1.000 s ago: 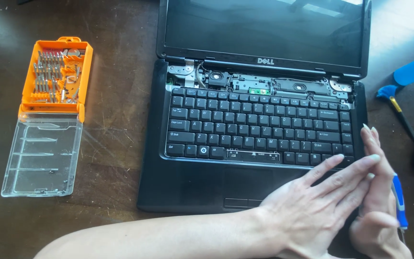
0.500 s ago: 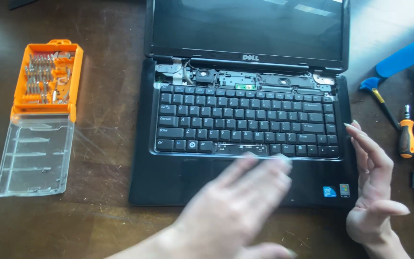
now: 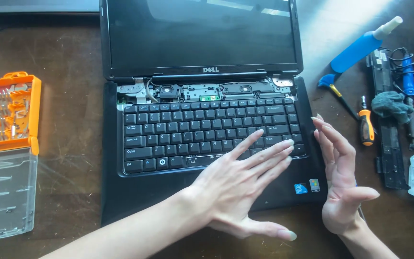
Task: Disassembling a laptop by removing the top bezel and unscrewing the keyboard from the chassis.
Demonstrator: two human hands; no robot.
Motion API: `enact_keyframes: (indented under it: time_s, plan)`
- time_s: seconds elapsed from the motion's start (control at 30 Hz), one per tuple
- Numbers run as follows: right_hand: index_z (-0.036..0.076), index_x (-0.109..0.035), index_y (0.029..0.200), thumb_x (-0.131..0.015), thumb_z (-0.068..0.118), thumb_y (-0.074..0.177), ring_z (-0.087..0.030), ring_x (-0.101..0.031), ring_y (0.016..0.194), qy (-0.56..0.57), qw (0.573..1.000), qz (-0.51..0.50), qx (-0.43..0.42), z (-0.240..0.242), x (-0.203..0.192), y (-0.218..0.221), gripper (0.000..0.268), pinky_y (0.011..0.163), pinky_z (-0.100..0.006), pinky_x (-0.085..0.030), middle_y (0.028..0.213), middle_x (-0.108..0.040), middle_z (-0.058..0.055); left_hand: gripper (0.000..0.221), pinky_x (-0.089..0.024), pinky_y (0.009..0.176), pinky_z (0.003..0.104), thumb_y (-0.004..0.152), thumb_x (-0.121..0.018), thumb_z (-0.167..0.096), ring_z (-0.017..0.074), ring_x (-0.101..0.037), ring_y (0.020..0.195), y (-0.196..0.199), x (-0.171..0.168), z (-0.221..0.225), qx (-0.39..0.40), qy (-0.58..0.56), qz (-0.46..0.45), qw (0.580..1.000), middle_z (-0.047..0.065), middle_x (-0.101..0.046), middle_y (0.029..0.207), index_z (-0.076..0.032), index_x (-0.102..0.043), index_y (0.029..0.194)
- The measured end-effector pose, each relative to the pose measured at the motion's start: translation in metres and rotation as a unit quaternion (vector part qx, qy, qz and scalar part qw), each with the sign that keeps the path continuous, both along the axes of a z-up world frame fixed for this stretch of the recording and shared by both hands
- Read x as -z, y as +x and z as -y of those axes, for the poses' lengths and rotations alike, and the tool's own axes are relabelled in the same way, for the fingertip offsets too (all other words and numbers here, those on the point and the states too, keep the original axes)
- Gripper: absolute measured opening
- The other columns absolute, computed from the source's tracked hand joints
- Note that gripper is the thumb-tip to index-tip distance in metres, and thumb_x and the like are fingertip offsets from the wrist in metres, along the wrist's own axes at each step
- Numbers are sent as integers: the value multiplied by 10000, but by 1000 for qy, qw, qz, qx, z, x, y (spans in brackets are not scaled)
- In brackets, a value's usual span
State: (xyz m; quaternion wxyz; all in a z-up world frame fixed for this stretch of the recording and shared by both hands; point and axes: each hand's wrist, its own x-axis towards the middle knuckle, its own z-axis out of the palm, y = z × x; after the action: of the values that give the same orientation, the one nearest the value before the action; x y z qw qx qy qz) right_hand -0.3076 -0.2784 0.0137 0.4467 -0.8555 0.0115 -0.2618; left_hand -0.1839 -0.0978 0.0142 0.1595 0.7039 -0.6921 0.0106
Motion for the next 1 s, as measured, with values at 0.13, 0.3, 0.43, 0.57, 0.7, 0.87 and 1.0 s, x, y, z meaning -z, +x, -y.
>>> enact_keyframes:
  time_s: [0.13,0.3,0.43,0.57,0.7,0.87,1.0]
  plan:
    - [-3,-290,1522,-113,946,1035,-346,-328,1597,24,1000,0,3,-2,-5,1,1082,1357,-516,-258,1630,-373,-241,1139,133,1290,535,806,31,-811,186,-61,1600,-3,-1,13,3,-1,27,1000,134,-186,1703,-29,-229,1594]
    - [38,-316,1509,-261,975,918,-344,-349,1588,179,984,-19,8,4,-12,2,1109,1352,-483,-215,1634,-374,-235,1161,138,1286,516,780,40,-815,174,-32,1594,-9,-3,37,11,17,41,999,122,-148,1709,-25,-197,1596]
    - [60,-322,1515,-334,969,844,-336,-324,1612,255,966,-37,11,7,-18,3,1130,1347,-475,-183,1657,-366,-219,1179,142,1278,519,756,84,-808,197,-32,1595,-11,-3,50,28,31,39,998,125,-146,1707,-15,-156,1595]
    - [78,-319,1526,-290,977,901,-347,-342,1603,209,978,-23,-6,4,-13,1,1095,1348,-491,-207,1647,-376,-230,1166,152,1282,511,768,83,-794,212,-22,1599,-18,7,61,15,16,43,999,135,-154,1710,-6,-150,1596]
    - [25,-303,1507,-210,993,968,-325,-348,1569,107,994,2,16,0,-12,4,1112,1333,-532,-292,1621,-370,-231,1088,96,1325,481,834,-18,-745,207,-69,1600,-26,13,70,0,-37,66,997,140,-282,1691,8,-268,1580]
    - [6,-321,1491,-231,999,946,-311,-369,1540,116,993,-3,31,-2,-15,3,1136,1322,-517,-305,1599,-384,-232,1100,81,1327,501,827,-2,-745,189,-59,1592,-49,17,71,-26,-47,96,994,114,-326,1684,7,-286,1578]
    - [53,-387,1508,-413,951,932,-318,-471,1562,159,983,62,66,41,7,-17,1067,1305,-512,-463,1578,-468,-194,634,-247,1412,484,970,-349,-431,236,-297,1644,-119,45,51,-64,-189,4,980,81,-578,1577,-73,-566,1446]
